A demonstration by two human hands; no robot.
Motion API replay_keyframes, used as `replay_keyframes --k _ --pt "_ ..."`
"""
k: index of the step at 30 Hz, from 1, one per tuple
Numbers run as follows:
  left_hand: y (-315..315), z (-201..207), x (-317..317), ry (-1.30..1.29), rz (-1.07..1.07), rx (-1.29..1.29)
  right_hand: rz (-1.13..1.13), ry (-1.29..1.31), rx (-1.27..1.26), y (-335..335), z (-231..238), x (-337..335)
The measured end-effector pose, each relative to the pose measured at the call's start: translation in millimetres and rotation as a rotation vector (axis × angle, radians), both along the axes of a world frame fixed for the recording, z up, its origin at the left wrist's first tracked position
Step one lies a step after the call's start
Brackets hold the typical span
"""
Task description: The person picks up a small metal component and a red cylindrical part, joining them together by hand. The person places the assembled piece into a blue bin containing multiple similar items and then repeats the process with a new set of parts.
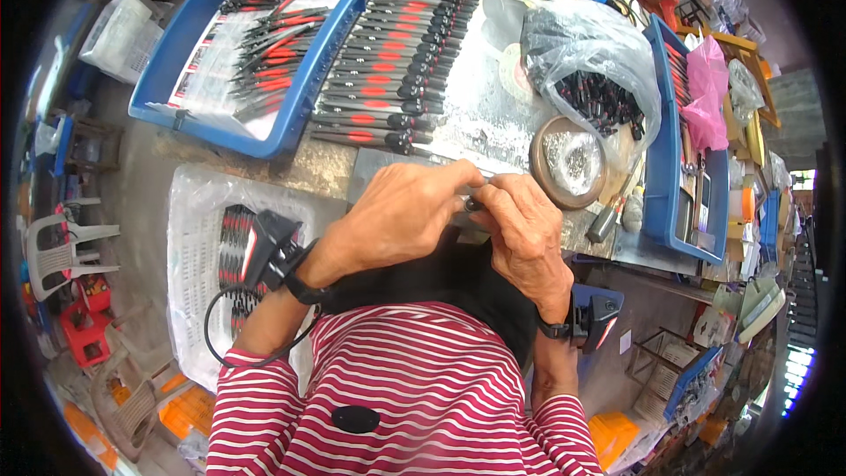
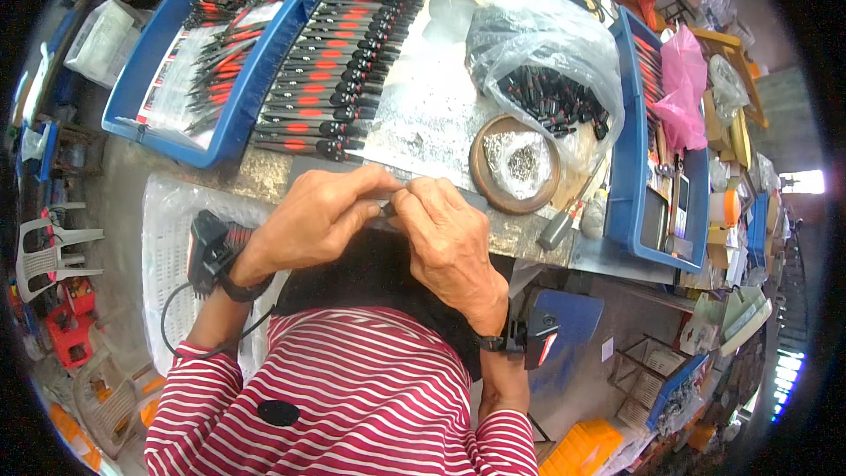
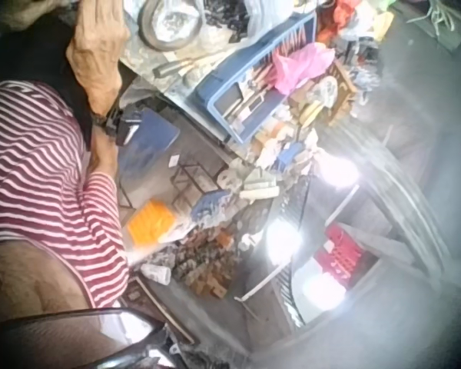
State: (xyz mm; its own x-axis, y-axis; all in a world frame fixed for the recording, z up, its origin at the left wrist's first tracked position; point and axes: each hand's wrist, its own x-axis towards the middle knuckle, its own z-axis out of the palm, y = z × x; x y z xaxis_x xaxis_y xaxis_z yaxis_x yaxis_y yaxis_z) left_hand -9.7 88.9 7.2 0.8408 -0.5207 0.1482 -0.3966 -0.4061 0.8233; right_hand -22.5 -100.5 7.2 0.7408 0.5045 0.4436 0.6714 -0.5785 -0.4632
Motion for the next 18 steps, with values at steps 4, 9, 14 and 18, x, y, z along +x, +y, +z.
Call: replay_keyframes --k 4,9,14,18 --pt "-3 -1 3 -0.234 0.14 -0.225 -0.075 -0.037 -0.036 -7 10 8" --pt "4 -2 2 -0.215 0.297 -0.382 -0.294 -0.164 -0.104 -22 38 22" --pt "1 -9 3 0.053 0.23 -0.37 -0.389 -0.351 -0.103 -29 77 57" --pt "-10 -13 8 0.139 0.136 -0.343 -0.368 -0.419 -0.085 -15 85 108"
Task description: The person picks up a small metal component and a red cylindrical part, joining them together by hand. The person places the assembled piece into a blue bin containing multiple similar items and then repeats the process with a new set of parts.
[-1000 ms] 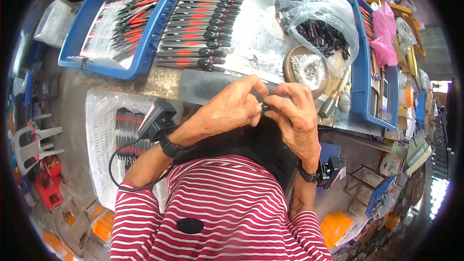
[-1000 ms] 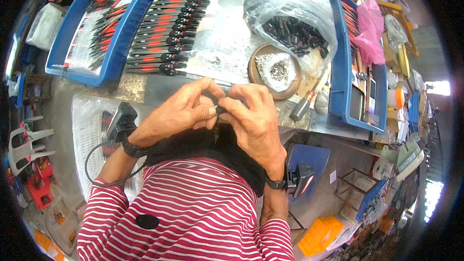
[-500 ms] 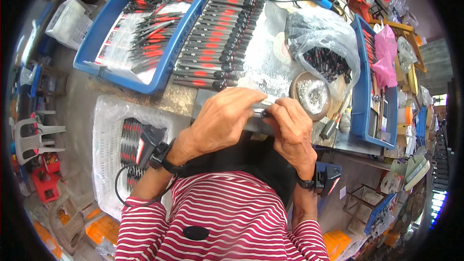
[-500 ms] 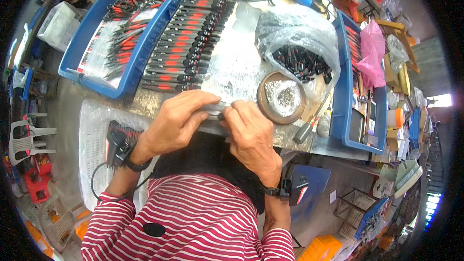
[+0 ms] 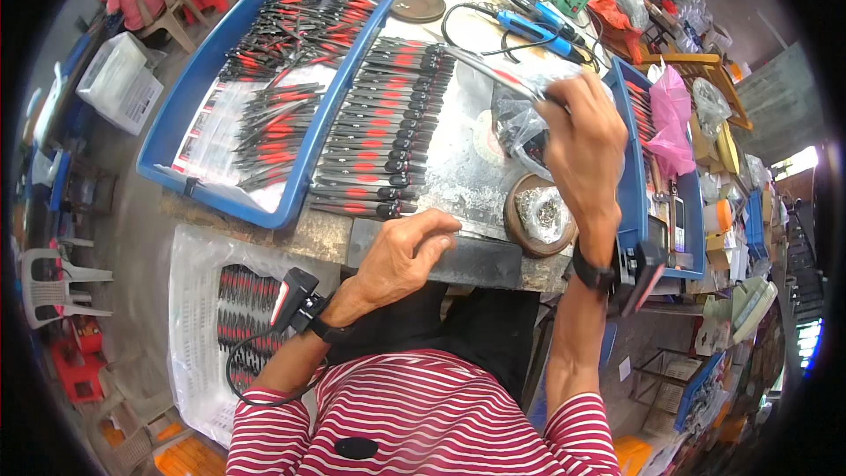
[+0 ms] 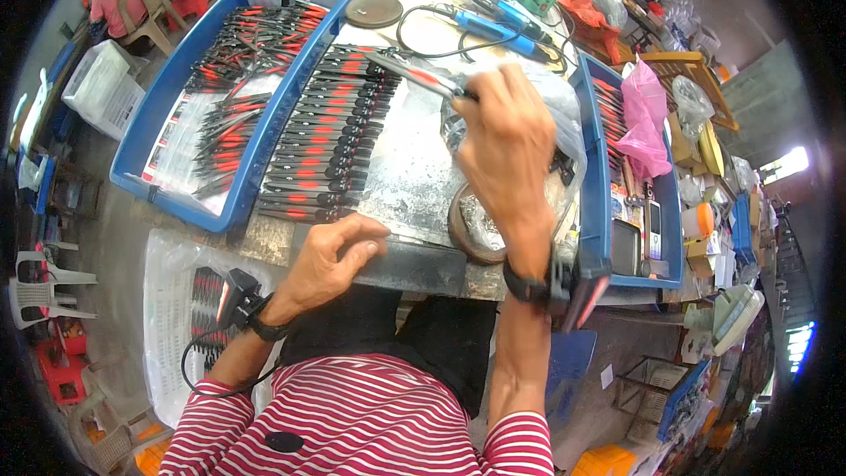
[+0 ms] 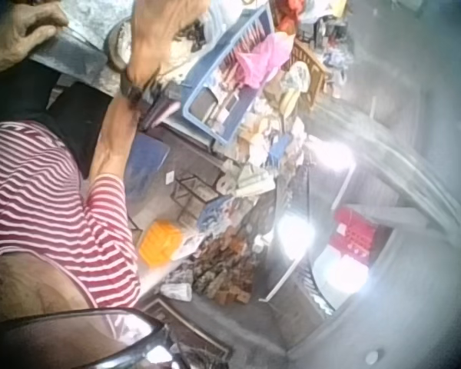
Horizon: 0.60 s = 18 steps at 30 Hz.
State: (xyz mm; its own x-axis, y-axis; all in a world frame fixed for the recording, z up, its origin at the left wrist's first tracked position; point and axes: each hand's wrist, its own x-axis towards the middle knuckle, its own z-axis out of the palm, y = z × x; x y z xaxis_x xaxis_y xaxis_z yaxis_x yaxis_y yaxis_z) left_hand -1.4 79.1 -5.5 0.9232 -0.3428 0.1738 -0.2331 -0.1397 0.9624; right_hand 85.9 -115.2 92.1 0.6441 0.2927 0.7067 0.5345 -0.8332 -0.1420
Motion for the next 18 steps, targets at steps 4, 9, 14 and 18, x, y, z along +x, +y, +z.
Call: replay_keyframes --k 4,9,14,18 --pt "-9 -3 4 0.007 -0.031 0.016 0.046 0.049 0.046 25 -26 56" --pt "-11 -9 7 0.04 -0.04 -0.015 0.051 0.186 0.061 52 -72 100" --pt "-9 -14 7 0.074 -0.043 -0.061 0.073 0.164 0.031 67 -102 120" --pt "-6 -17 9 0.085 -0.076 -0.067 0.096 0.161 0.032 67 -114 123"
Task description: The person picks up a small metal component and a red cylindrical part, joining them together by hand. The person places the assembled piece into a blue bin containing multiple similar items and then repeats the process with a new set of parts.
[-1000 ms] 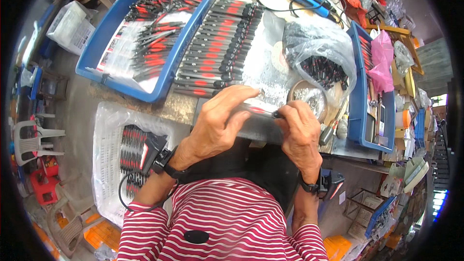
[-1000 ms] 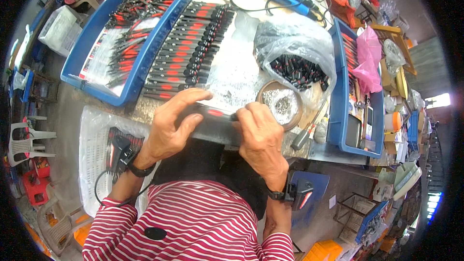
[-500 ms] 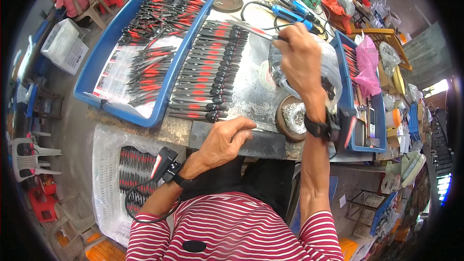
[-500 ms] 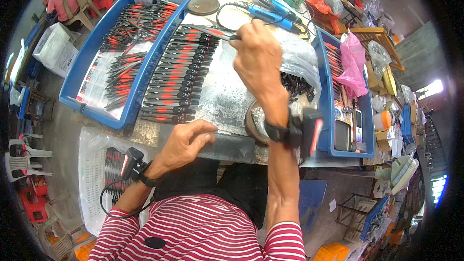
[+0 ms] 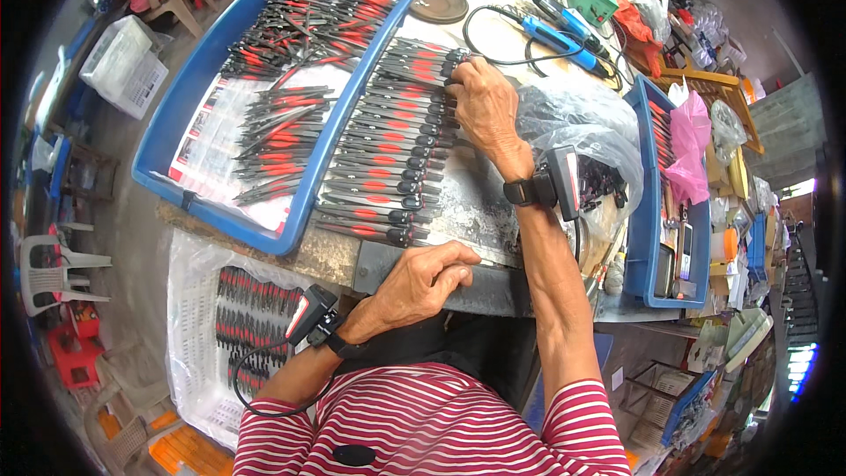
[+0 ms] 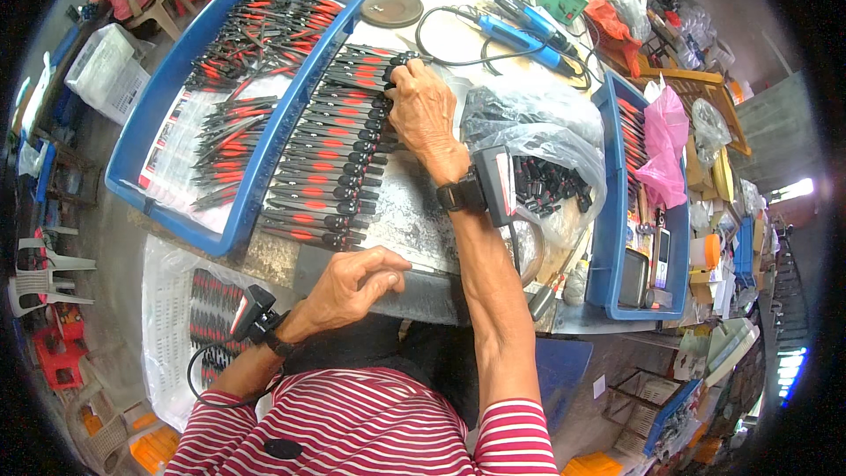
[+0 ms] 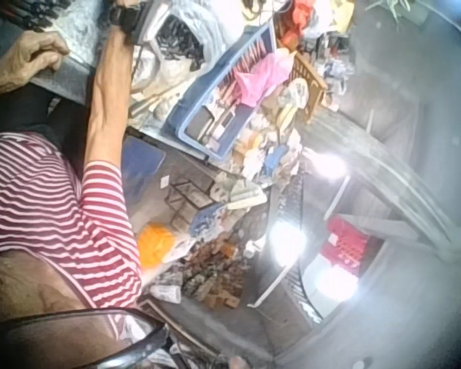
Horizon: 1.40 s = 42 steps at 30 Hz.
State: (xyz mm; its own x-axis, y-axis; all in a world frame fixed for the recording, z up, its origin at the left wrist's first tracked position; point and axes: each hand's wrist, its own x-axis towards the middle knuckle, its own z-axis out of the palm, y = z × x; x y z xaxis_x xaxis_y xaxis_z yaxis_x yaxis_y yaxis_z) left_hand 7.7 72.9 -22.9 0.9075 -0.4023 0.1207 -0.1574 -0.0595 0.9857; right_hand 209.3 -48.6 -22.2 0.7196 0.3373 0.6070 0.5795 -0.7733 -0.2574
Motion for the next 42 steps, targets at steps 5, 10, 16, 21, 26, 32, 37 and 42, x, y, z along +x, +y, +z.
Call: replay_keyframes --k 5,10,16,21,26,32,37,42 --pt "-1 -2 1 0.002 -0.003 -0.004 -0.005 -0.004 0.006 -1 -5 2" --pt "-1 -1 2 0.025 0.0 0.007 0.021 -0.043 0.032 2 -6 1" --pt "-2 -1 2 0.017 0.001 -0.004 0.001 -0.044 0.068 6 -6 2" --pt "-2 -2 1 0.039 0.021 -0.013 -0.022 -0.059 0.108 6 6 -14" --pt "-3 -3 -1 0.055 0.048 0.031 -0.005 -0.023 0.126 -4 28 -58" --pt "-14 6 1 0.118 0.078 -0.027 -0.005 0.016 0.171 -46 45 -139" --pt "-26 16 3 0.14 0.043 -0.005 -0.242 0.132 0.081 -113 37 -173" --pt "-37 21 2 0.147 0.046 0.052 -0.544 0.234 0.09 -179 33 -190"
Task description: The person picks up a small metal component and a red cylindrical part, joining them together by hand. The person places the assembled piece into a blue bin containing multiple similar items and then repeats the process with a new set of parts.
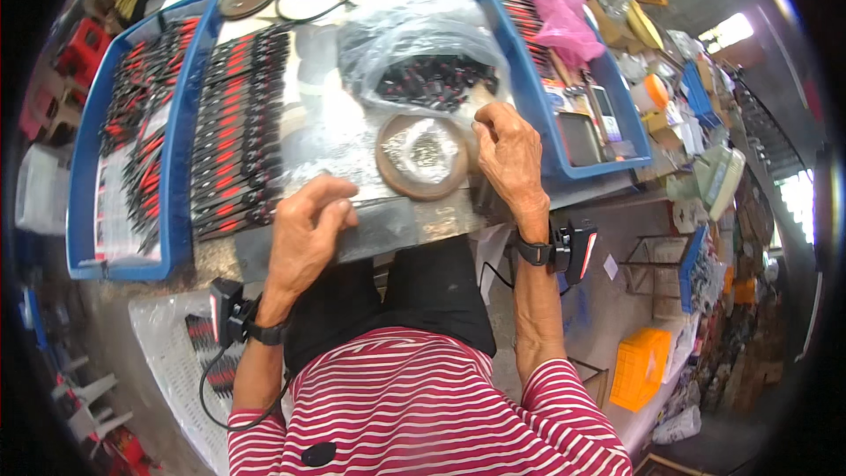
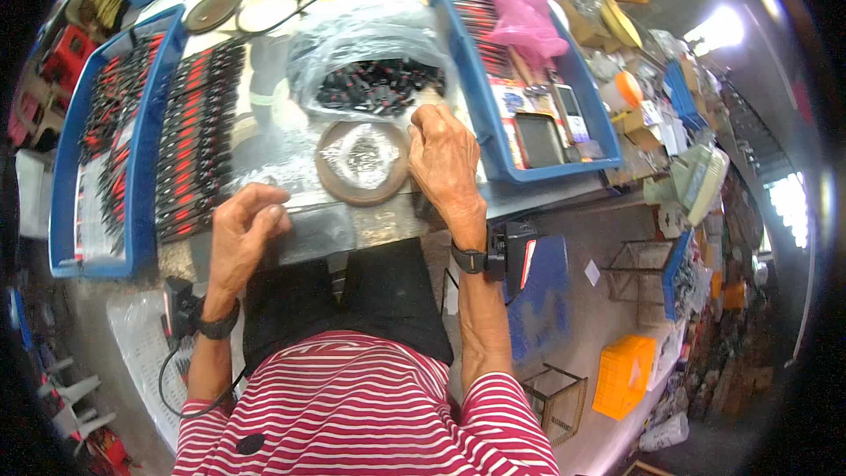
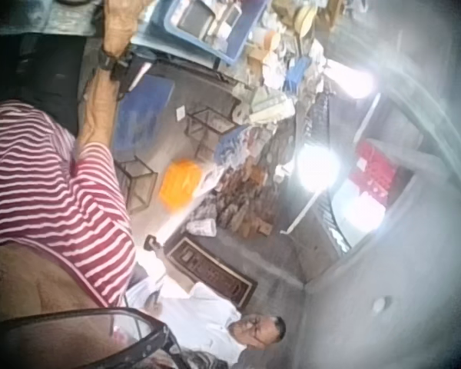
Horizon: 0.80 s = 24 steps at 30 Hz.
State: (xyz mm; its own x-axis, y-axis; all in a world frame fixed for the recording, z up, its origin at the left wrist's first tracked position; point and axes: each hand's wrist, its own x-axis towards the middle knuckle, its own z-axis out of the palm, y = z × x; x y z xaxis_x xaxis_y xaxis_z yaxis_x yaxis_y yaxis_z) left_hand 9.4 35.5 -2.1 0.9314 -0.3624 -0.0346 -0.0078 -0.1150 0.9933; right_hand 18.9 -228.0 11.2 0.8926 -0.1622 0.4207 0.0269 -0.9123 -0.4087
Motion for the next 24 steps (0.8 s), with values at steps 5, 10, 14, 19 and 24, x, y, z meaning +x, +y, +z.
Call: replay_keyframes --k 5,10,14,19,24 --pt "0 2 5 0.02 0.017 0.033 -0.105 -0.048 -0.048 -39 15 -36" --pt "0 6 5 0.038 0.039 0.033 -0.3 -0.052 -0.166 -94 33 -43" --pt "-2 11 5 0.023 0.047 0.032 -0.274 0.111 -0.254 -134 30 -28" --pt "8 18 5 -0.04 0.08 0.106 -0.176 0.199 -0.35 -152 28 2" --pt "18 22 8 -0.039 0.076 0.083 -0.102 0.286 -0.508 -171 35 56"
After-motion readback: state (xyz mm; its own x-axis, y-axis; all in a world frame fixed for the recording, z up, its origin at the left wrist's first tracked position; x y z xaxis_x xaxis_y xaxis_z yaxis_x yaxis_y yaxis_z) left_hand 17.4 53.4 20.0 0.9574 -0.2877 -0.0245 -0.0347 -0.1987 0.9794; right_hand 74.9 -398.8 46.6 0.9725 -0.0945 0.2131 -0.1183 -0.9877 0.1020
